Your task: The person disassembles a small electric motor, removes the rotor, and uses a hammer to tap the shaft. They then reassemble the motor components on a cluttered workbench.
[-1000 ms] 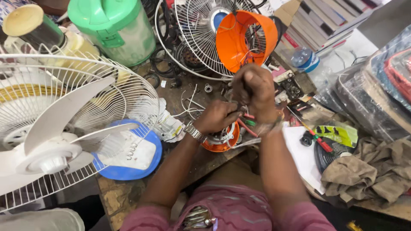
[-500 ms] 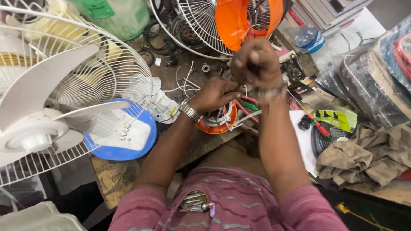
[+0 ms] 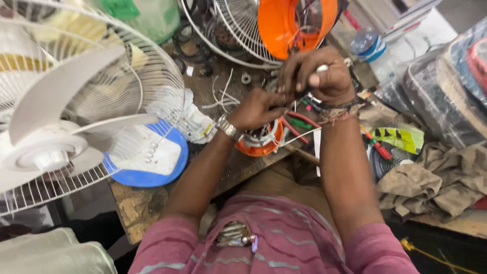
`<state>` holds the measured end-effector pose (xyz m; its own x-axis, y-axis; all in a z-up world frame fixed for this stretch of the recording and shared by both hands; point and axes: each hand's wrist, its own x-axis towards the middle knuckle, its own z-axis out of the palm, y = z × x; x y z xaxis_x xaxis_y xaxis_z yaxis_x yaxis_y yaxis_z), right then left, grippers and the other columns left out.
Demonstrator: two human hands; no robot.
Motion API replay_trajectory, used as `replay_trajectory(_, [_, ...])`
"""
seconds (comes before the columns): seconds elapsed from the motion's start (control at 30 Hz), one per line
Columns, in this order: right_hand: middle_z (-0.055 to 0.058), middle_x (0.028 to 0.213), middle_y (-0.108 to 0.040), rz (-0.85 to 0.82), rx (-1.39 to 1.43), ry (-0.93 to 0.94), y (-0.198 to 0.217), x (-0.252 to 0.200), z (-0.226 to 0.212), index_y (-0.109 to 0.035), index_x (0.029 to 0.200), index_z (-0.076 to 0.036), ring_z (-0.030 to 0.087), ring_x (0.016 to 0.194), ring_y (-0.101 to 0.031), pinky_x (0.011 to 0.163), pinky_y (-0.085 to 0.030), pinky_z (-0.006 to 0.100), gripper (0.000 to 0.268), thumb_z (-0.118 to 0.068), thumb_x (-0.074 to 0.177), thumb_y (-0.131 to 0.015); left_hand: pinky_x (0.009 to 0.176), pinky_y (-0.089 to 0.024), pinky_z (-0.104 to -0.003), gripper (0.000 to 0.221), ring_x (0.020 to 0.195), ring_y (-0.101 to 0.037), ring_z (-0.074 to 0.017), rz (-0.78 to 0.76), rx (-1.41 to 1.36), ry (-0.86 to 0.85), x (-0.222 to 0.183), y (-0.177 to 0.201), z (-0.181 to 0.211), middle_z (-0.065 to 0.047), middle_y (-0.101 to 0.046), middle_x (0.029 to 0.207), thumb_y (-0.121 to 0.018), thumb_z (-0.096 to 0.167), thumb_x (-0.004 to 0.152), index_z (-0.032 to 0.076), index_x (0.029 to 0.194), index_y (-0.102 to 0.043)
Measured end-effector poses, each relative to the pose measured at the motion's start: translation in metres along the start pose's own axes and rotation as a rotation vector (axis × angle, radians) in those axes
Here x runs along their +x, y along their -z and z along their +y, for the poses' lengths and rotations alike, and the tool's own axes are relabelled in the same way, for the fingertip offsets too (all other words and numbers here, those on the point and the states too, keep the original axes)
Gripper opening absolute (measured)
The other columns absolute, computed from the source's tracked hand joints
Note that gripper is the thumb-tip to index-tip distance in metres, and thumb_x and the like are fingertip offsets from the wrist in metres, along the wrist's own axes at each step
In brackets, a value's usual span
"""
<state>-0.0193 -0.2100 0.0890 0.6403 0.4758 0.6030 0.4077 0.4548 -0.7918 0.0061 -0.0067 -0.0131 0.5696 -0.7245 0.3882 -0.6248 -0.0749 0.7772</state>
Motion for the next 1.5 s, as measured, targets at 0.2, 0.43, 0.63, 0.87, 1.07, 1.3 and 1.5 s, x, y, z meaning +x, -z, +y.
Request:
replay_trajectory(0.2, [0.016,0.077,-0.061,0.140,0.129,0.005,-0.006,0.010,0.025,-0.066,0.090,-0.001,0.025,0.069,-0.060,0.064,-0.048,0.037,0.032,-0.032,0.094,-0.074,0.073,-0.057,-0.040,0.025,0.080,-0.075,-0.0316,-0.001,0.072,-0.006,-0.005,0.004,-0.001,-0.016,-0.075,0.090,-0.074,0.023,0.089,0.006,0.108,-0.075])
replay_trajectory(0.43, [0.004,0.072,-0.047,1.224,-0.558,0.210,-0.073,-0.008,0.064,-0.055,0.100,-0.003,0.014,0.059,-0.042,0.052,-0.033,0.032,0.036,-0.037,0.108,-0.067,0.074,-0.058,-0.042,0.025,0.083,-0.075,-0.0322,0.049,0.087,-0.046,-0.003,-0.009,-0.002,-0.017,-0.075,0.094,-0.071,0.022,0.091,0.009,0.113,-0.074])
replay_trajectory(0.63, [0.015,0.092,-0.063,0.497,-0.067,0.025,-0.038,-0.001,0.006,-0.061,0.089,-0.004,0.019,0.072,-0.061,0.065,-0.047,0.033,0.035,-0.036,0.101,-0.064,0.066,-0.055,-0.043,0.027,0.074,-0.072,-0.0346,0.020,0.149,0.000,-0.005,-0.006,0.001,-0.019,-0.072,0.084,-0.073,0.022,0.090,0.008,0.114,-0.074])
replay_trajectory(0.87, [0.006,0.068,-0.063,0.242,0.323,0.049,-0.020,0.003,0.037,-0.069,0.094,0.003,0.009,0.049,-0.056,0.047,-0.044,0.027,0.027,-0.024,0.093,-0.074,0.066,-0.056,-0.042,0.022,0.069,-0.073,-0.0322,-0.002,0.083,0.039,-0.001,0.001,0.006,-0.017,-0.072,0.079,-0.071,0.027,0.092,0.006,0.098,-0.074])
replay_trajectory(1.07, [0.008,0.076,-0.059,1.186,-0.900,0.156,-0.084,-0.010,0.052,-0.064,0.107,0.001,0.011,0.057,-0.051,0.052,-0.038,0.024,0.038,-0.036,0.115,-0.060,0.072,-0.057,-0.044,0.025,0.079,-0.073,-0.0346,0.022,0.068,0.014,-0.003,-0.005,0.011,-0.018,-0.074,0.086,-0.070,0.029,0.093,0.007,0.106,-0.075])
replay_trajectory(1.3, [0.017,0.089,-0.065,0.224,-0.017,0.029,-0.039,0.016,0.001,-0.064,0.089,-0.001,0.026,0.071,-0.060,0.068,-0.050,0.035,0.033,-0.032,0.100,-0.067,0.067,-0.056,-0.044,0.033,0.072,-0.071,-0.0352,0.010,0.055,-0.015,-0.006,-0.002,0.010,-0.020,-0.071,0.084,-0.071,0.028,0.092,0.007,0.116,-0.074])
replay_trajectory(1.5, [0.010,0.063,-0.061,0.148,0.334,0.048,-0.017,0.008,0.030,-0.067,0.088,0.003,0.014,0.044,-0.053,0.041,-0.043,0.026,0.031,-0.027,0.094,-0.070,0.066,-0.056,-0.041,0.019,0.067,-0.073,-0.0295,-0.005,0.059,0.057,-0.004,-0.002,0.012,-0.013,-0.073,0.078,-0.073,0.025,0.093,0.010,0.105,-0.076])
